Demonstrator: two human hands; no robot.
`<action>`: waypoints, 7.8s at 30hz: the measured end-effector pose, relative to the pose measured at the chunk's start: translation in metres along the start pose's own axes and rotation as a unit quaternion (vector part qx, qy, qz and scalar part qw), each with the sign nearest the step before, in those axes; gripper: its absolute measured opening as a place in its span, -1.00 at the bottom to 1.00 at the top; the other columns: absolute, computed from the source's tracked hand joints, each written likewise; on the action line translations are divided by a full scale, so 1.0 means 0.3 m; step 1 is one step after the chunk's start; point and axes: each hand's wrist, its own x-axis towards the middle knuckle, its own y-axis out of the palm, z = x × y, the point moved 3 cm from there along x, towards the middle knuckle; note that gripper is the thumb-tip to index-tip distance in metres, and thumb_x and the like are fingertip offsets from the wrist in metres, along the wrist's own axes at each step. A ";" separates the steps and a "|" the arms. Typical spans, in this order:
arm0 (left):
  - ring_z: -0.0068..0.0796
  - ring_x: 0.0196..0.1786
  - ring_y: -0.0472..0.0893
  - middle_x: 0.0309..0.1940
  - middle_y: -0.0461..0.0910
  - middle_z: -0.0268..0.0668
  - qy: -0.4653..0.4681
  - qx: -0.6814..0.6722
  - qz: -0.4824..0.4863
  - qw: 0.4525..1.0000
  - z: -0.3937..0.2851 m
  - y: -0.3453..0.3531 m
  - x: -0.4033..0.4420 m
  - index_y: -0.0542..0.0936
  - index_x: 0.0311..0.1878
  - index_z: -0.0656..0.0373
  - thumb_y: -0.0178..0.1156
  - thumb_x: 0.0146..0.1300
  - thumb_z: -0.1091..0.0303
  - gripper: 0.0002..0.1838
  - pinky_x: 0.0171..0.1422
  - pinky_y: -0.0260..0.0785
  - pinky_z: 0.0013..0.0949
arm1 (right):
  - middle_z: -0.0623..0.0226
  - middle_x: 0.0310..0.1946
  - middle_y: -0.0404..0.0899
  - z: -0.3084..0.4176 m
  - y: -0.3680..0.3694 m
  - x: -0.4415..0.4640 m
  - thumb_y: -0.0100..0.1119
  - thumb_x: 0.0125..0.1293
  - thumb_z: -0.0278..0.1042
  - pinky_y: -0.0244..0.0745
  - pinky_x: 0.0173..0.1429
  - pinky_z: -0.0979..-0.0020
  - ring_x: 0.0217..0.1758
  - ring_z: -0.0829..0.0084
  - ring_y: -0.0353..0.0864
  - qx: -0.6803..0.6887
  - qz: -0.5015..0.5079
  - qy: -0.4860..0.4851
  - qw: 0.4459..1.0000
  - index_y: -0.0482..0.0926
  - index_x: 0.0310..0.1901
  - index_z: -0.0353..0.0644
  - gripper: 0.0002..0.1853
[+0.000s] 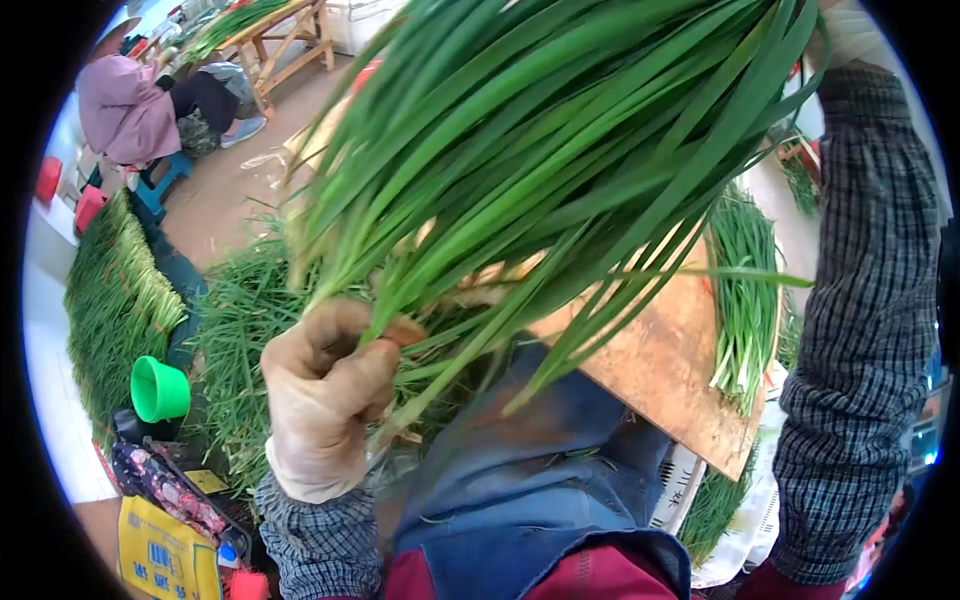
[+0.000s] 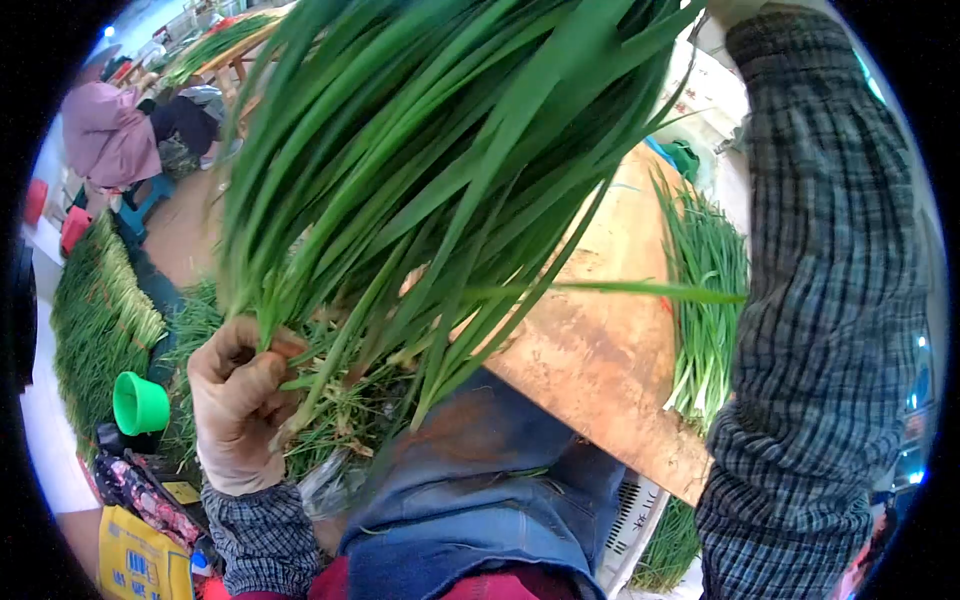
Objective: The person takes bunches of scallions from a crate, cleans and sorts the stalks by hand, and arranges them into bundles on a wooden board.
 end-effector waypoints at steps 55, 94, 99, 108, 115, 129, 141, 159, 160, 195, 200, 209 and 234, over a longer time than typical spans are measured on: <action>-0.31 -0.43 0.54 -0.53 0.55 -0.24 0.088 0.811 -0.168 0.553 0.134 -0.537 -0.113 0.58 -0.42 0.19 0.24 0.06 0.44 -0.95 -0.28 0.37 -0.35 | 0.18 -0.05 0.56 -0.776 0.378 -0.470 0.08 0.19 -0.27 0.37 0.13 0.43 0.04 0.29 0.51 0.000 0.052 0.238 0.970 0.57 -0.07 -0.12 -0.72; -0.16 -0.63 0.53 -0.70 0.50 -0.05 0.234 0.548 -0.004 0.803 0.562 0.047 0.176 0.50 -0.57 0.30 0.15 0.19 0.17 -0.63 -0.50 0.37 -0.23 | 0.22 -0.39 0.59 -0.402 0.192 -0.624 0.06 0.17 -0.33 0.49 -0.32 0.38 -0.45 0.37 0.54 0.405 -0.102 0.459 0.784 0.53 -0.31 -0.32 -0.79; -0.17 -0.53 0.58 -0.55 0.56 -0.06 0.115 0.464 -0.032 0.878 0.509 -0.049 0.072 0.57 -0.23 0.29 0.17 0.14 0.50 -0.87 -0.44 0.43 -0.35 | 0.23 -0.35 0.60 -0.423 0.248 -0.641 0.05 0.18 -0.31 0.49 -0.20 0.40 -0.36 0.37 0.56 0.524 0.015 0.433 0.733 0.54 -0.28 -0.30 -0.79; -0.36 -0.50 0.58 -0.54 0.59 -0.17 0.175 0.616 -0.117 0.759 0.259 -0.468 -0.046 0.58 -0.23 0.15 0.06 0.21 0.56 -0.85 -0.42 0.39 -0.43 | 0.14 -0.21 0.58 -0.296 0.422 -0.772 0.04 0.16 -0.44 0.43 -0.01 0.29 -0.20 0.29 0.55 -0.119 0.069 0.014 0.990 0.52 -0.19 -0.28 -0.80; -0.21 -0.20 0.49 -0.25 0.54 -0.17 -0.047 0.928 -0.176 0.324 0.236 -0.792 -0.227 0.54 -0.23 0.16 0.20 0.07 0.20 -0.73 -0.05 0.31 -0.14 | 0.14 -0.21 0.56 -0.512 0.486 -0.763 -0.09 0.27 -0.26 0.41 -0.04 0.24 -0.22 0.21 0.51 0.539 -0.004 0.555 0.634 0.48 -0.13 -0.25 -0.72; -0.62 -0.61 0.37 -0.61 0.52 -0.36 -0.115 0.363 -0.088 0.920 0.355 -0.279 -0.148 0.62 -0.38 0.26 0.21 0.03 0.39 -0.86 -0.51 0.20 -0.48 | 0.21 -0.30 0.60 -0.573 0.501 -0.793 -0.15 0.29 -0.26 0.48 -0.13 0.26 -0.30 0.22 0.55 0.550 0.031 0.528 0.646 0.52 -0.21 -0.25 -0.72; -0.24 -0.21 0.56 -0.33 0.58 -0.22 0.336 0.596 -0.049 0.728 0.259 -0.247 -0.110 0.56 -0.23 0.19 0.27 0.01 0.45 -0.78 -0.05 0.39 -0.30 | 0.18 -0.26 0.60 -0.469 0.434 -0.773 -0.13 0.28 -0.26 0.51 -0.16 0.29 -0.28 0.26 0.57 0.555 0.003 0.509 0.657 0.51 -0.19 -0.29 -0.71; -0.49 -0.31 0.56 -0.38 0.63 -0.17 -0.033 0.358 -0.050 0.932 0.495 -0.076 0.040 0.59 -0.18 0.38 0.19 0.12 0.43 -0.77 -0.13 0.38 -0.48 | 0.21 -0.36 0.62 -0.348 0.312 -0.757 -0.19 0.30 -0.27 0.53 -0.17 0.36 -0.35 0.32 0.59 0.529 0.012 0.477 0.702 0.55 -0.27 -0.27 -0.69; -0.41 -0.31 0.57 -0.37 0.62 -0.11 -0.008 0.330 -0.070 0.941 0.500 -0.077 0.039 0.59 -0.20 0.36 0.18 0.12 0.41 -0.77 -0.14 0.38 -0.44 | 0.22 -0.36 0.62 -0.349 0.307 -0.753 -0.19 0.30 -0.26 0.53 -0.17 0.36 -0.35 0.32 0.59 0.527 0.013 0.466 0.710 0.55 -0.27 -0.27 -0.69; -0.38 -0.54 0.52 -0.52 0.60 -0.26 -0.057 0.639 -0.139 0.755 0.372 -0.576 -0.119 0.62 -0.31 0.21 0.11 0.11 0.41 -0.85 -0.42 0.37 -0.36 | 0.11 -0.33 0.61 -0.422 0.270 -0.756 -0.15 0.24 -0.35 0.57 -0.16 0.30 -0.33 0.24 0.60 0.570 0.036 0.468 0.674 0.53 -0.24 -0.35 -0.73; -0.21 -0.11 0.53 -0.13 0.54 -0.22 0.330 0.669 -0.029 0.665 0.272 -0.296 -0.082 0.51 -0.02 0.13 0.15 0.00 0.55 -0.61 -0.01 0.38 -0.20 | 0.10 -0.36 0.61 -0.374 0.259 -0.758 -0.15 0.23 -0.39 0.58 -0.20 0.31 -0.37 0.26 0.61 0.594 0.066 0.443 0.669 0.53 -0.28 -0.36 -0.74; -0.22 -0.45 0.54 -0.49 0.47 -0.21 0.281 0.669 0.092 0.682 0.409 -0.153 0.062 0.52 -0.22 0.15 0.04 -0.04 0.54 -0.74 -0.45 0.39 -0.26 | 0.18 -0.39 0.62 -0.397 0.242 -0.781 -0.12 0.26 -0.33 0.57 -0.22 0.34 -0.39 0.31 0.61 0.575 0.073 0.444 0.683 0.56 -0.30 -0.29 -0.74; -0.15 -0.26 0.50 -0.36 0.51 -0.16 0.229 0.638 0.056 0.733 0.441 0.015 -0.072 0.50 -0.24 0.16 0.31 -0.06 0.37 -0.71 -0.13 0.34 -0.17 | 0.24 -0.53 0.59 -0.366 0.210 -0.823 -0.03 0.23 -0.33 0.55 -0.38 0.37 -0.53 0.33 0.57 0.556 0.037 0.450 0.698 0.53 -0.41 -0.25 -0.80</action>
